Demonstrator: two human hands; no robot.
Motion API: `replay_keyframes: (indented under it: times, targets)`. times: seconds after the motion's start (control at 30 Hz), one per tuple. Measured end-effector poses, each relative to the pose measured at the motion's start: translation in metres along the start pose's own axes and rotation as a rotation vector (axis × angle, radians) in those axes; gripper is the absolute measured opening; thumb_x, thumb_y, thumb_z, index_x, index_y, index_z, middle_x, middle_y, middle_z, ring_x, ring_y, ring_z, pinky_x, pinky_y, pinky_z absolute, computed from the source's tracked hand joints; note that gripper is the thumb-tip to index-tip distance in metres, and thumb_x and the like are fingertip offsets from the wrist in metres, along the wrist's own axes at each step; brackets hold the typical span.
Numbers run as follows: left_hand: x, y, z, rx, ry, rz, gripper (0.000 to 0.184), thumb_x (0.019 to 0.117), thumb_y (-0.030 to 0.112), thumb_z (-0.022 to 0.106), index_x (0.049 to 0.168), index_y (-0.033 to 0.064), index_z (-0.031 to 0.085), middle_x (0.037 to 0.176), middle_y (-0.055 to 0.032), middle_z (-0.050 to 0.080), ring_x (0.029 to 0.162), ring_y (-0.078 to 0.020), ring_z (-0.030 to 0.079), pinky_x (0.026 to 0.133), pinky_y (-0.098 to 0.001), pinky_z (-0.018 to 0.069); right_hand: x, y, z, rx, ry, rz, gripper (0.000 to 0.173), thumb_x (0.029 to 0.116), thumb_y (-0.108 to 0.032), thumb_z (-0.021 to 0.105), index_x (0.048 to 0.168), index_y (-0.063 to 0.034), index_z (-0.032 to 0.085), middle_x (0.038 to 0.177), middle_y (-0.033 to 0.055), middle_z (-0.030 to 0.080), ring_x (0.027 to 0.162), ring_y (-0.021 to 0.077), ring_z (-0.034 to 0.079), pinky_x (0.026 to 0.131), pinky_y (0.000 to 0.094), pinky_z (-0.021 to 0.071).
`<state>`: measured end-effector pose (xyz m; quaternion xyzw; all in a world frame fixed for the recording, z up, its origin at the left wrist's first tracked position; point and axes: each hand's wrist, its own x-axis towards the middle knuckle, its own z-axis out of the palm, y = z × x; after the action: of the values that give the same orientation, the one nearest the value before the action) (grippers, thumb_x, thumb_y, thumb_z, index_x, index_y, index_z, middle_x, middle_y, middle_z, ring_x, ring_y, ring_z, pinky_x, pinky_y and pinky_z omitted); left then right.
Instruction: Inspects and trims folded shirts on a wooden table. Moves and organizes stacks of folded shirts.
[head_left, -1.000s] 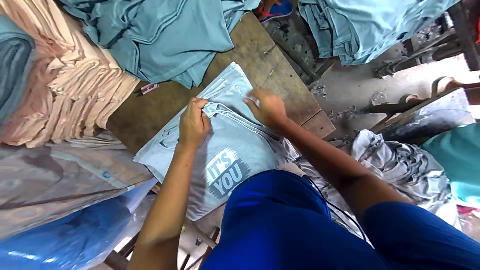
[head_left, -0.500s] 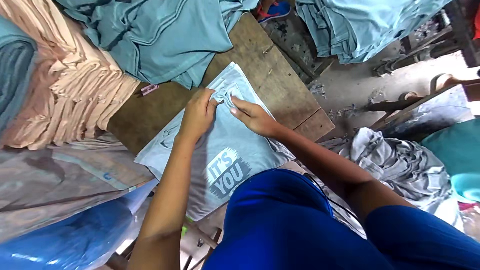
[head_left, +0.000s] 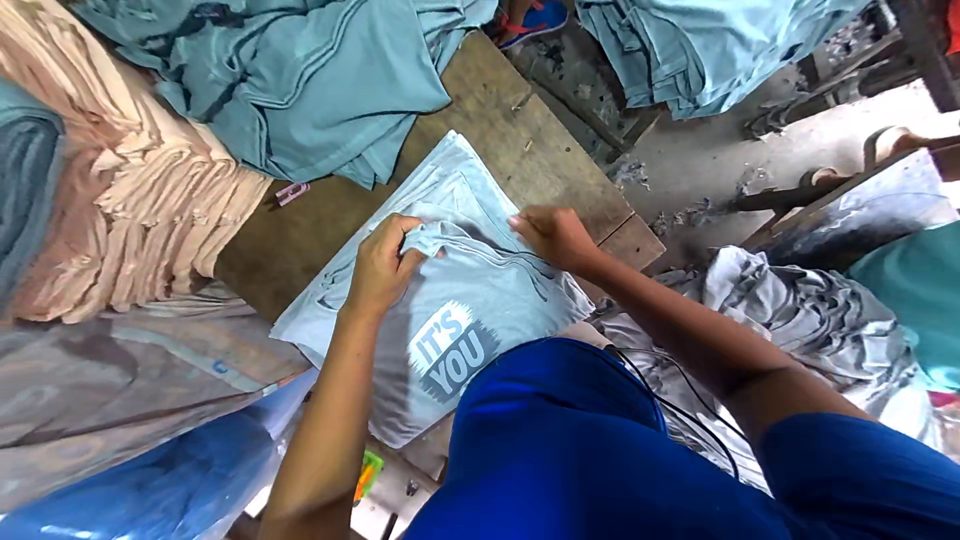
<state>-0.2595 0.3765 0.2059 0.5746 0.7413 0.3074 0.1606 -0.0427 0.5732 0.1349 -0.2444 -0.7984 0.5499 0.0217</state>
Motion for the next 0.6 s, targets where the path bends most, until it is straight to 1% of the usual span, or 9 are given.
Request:
replay_keyframes:
  times: [0.03, 0.13, 0.23, 0.3, 0.4, 0.47, 0.5, 0.53, 0.6]
  targets:
    - [-0.004, 0.001, -0.002, -0.012, -0.004, 0.015, 0.031, 0.0981, 0.02, 0.067, 0.109, -0.0086, 0.065, 0.097, -0.0209, 0.067, 0.091, -0.0206, 0.065, 0.087, -0.0295, 0.0525, 0.013, -0.006, 0.007, -0.029, 0.054, -0.038, 0.034, 0.1042, -0.03, 0.057, 0.105, 0.0008, 0.072, 0.091, 0.0152, 0.072, 0.082, 0.0284, 0.071, 0.079, 0.052, 0.0579]
    - [-0.009, 0.006, -0.008, -0.012, 0.002, 0.055, 0.028, 0.0915, 0.018, 0.075, 0.101, -0.0082, 0.069, 0.095, -0.0199, 0.069, 0.09, -0.0189, 0.066, 0.087, -0.0261, 0.0524, 0.055, -0.029, 0.028, -0.213, -0.092, 0.055, 0.04, 0.0991, -0.038, 0.066, 0.119, -0.0038, 0.07, 0.111, 0.0171, 0.07, 0.099, 0.036, 0.069, 0.085, 0.0596, 0.0546]
    - [-0.015, 0.01, -0.013, 0.012, 0.009, 0.046, 0.024, 0.0902, 0.013, 0.075, 0.098, -0.0079, 0.069, 0.094, -0.0203, 0.069, 0.09, -0.0211, 0.067, 0.086, -0.0276, 0.0529, 0.071, -0.053, 0.039, -0.378, -0.183, 0.076, 0.028, 0.0999, -0.029, 0.062, 0.11, -0.004, 0.07, 0.114, 0.0183, 0.068, 0.106, 0.0401, 0.067, 0.081, 0.063, 0.0528]
    - [-0.021, 0.011, -0.016, 0.013, 0.026, 0.041, 0.022, 0.09, 0.012, 0.075, 0.098, -0.0071, 0.07, 0.094, -0.0196, 0.07, 0.091, -0.0204, 0.068, 0.087, -0.0273, 0.053, 0.065, -0.067, 0.036, -0.329, -0.169, 0.051, 0.025, 0.0986, -0.025, 0.062, 0.105, -0.0028, 0.07, 0.108, 0.0176, 0.069, 0.103, 0.0384, 0.067, 0.081, 0.0609, 0.0528]
    - [-0.029, 0.013, -0.016, -0.009, 0.059, 0.048, 0.018, 0.0895, 0.009, 0.073, 0.097, -0.0079, 0.07, 0.094, -0.0203, 0.07, 0.091, -0.0206, 0.068, 0.088, -0.0259, 0.0523, 0.05, -0.067, 0.039, 0.054, -0.283, 0.191, 0.034, 0.1037, -0.028, 0.056, 0.11, 0.004, 0.067, 0.104, 0.0219, 0.068, 0.098, 0.0353, 0.066, 0.087, 0.0571, 0.0513]
    - [-0.029, 0.014, -0.014, -0.014, 0.077, 0.047, 0.017, 0.0896, 0.007, 0.071, 0.096, -0.0082, 0.07, 0.094, -0.0203, 0.07, 0.091, -0.0201, 0.068, 0.088, -0.0254, 0.0522, 0.049, -0.058, 0.05, 0.49, -0.395, 0.415, 0.043, 0.1084, -0.033, 0.049, 0.121, 0.0065, 0.059, 0.112, 0.0198, 0.061, 0.1, 0.0249, 0.059, 0.088, 0.0443, 0.0488]
    - [-0.028, 0.014, -0.014, -0.02, 0.084, 0.039, 0.017, 0.0897, 0.007, 0.071, 0.096, -0.0083, 0.07, 0.095, -0.0204, 0.07, 0.092, -0.0201, 0.068, 0.088, -0.0258, 0.0523, 0.051, -0.055, 0.051, 0.739, -0.449, 0.52, 0.047, 0.1095, -0.036, 0.044, 0.133, 0.0034, 0.052, 0.126, 0.0176, 0.059, 0.11, 0.0212, 0.058, 0.095, 0.0405, 0.0495]
    - [-0.028, 0.014, -0.015, -0.03, 0.088, 0.027, 0.017, 0.0896, 0.007, 0.071, 0.097, -0.0088, 0.07, 0.096, -0.0208, 0.071, 0.093, -0.0202, 0.068, 0.089, -0.0268, 0.0526, 0.055, -0.054, 0.052, 0.956, -0.466, 0.587, 0.048, 0.1098, -0.039, 0.039, 0.137, -0.0011, 0.047, 0.13, 0.015, 0.058, 0.112, 0.019, 0.06, 0.095, 0.0379, 0.0507]
    - [-0.026, 0.014, -0.018, -0.044, 0.096, 0.012, 0.018, 0.0892, 0.008, 0.072, 0.097, -0.0084, 0.069, 0.097, -0.0196, 0.07, 0.094, -0.0173, 0.068, 0.09, -0.0246, 0.052, 0.063, -0.059, 0.055, 1.256, -0.386, 0.633, 0.047, 0.1075, -0.043, 0.037, 0.135, -0.0063, 0.047, 0.118, 0.0123, 0.062, 0.1, 0.0186, 0.063, 0.084, 0.0367, 0.0539]
